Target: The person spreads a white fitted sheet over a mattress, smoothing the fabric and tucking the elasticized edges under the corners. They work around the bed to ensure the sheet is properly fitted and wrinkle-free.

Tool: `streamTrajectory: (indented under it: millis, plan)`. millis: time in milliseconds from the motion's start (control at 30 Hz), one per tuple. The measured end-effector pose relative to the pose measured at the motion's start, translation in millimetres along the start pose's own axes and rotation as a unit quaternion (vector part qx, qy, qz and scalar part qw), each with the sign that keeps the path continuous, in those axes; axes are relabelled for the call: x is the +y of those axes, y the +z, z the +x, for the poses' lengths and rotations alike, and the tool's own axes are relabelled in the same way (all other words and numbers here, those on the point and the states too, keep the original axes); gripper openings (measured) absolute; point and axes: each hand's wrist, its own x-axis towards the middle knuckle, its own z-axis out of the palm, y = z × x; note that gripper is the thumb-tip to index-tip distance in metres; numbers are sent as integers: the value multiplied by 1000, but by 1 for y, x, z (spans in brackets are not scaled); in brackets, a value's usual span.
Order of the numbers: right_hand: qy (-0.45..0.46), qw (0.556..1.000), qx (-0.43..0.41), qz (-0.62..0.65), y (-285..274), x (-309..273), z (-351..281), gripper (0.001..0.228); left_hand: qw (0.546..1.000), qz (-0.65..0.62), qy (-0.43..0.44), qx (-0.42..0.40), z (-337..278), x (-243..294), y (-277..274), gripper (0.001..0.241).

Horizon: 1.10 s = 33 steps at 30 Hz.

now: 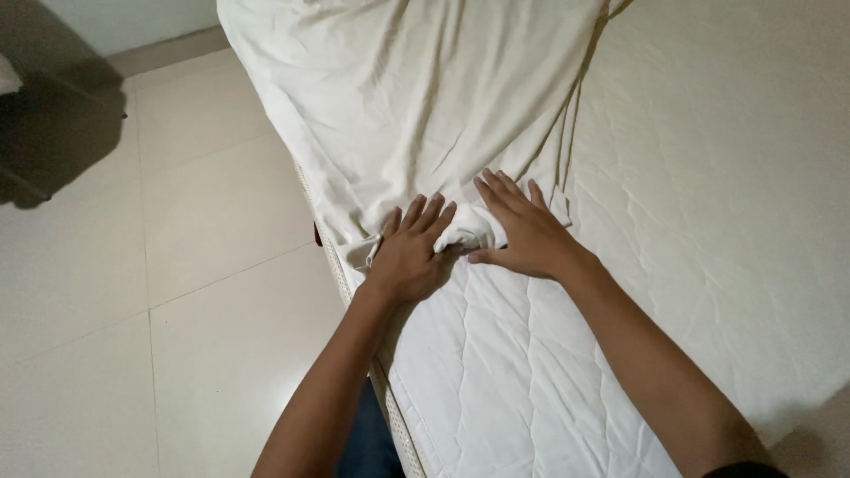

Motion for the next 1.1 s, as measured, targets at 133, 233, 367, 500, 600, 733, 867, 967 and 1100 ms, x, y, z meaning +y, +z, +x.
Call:
streamTrajectory:
  millis: [133,233,367,500,600,733,867,967,1100]
  plan:
    - [-73,992,84,-52,3,1,5,114,1000,-14,-3,6,2,-6,2,66]
    - [-86,990,81,-77,13,13,12,104,1000,-17,-9,0,3,-4,1,68]
    - [-77,993,33,-81,17,21,20,90,998,-27,33,46,6,7,-19,88]
    - [-64,997,-18,-45,5,17,22,82,991,52,94,84,13,9,-24,85]
    - [-33,999,-32,-18,8,20,23,76,993,74,61,66,18,2,-13,71]
    - [-42,999,9,-32,14,24,24,80,997,58,13,48,19,-2,-14,66]
    - [-8,999,20,-38,4,14,22,98,997,73,-28,24,20,0,-15,65]
    - [22,999,-2,-40,11,18,24,93,996,77,-45,11,19,4,-18,71]
    - [21,999,-7,-32,15,21,21,69,996,77,-32,11,18,-4,-6,67]
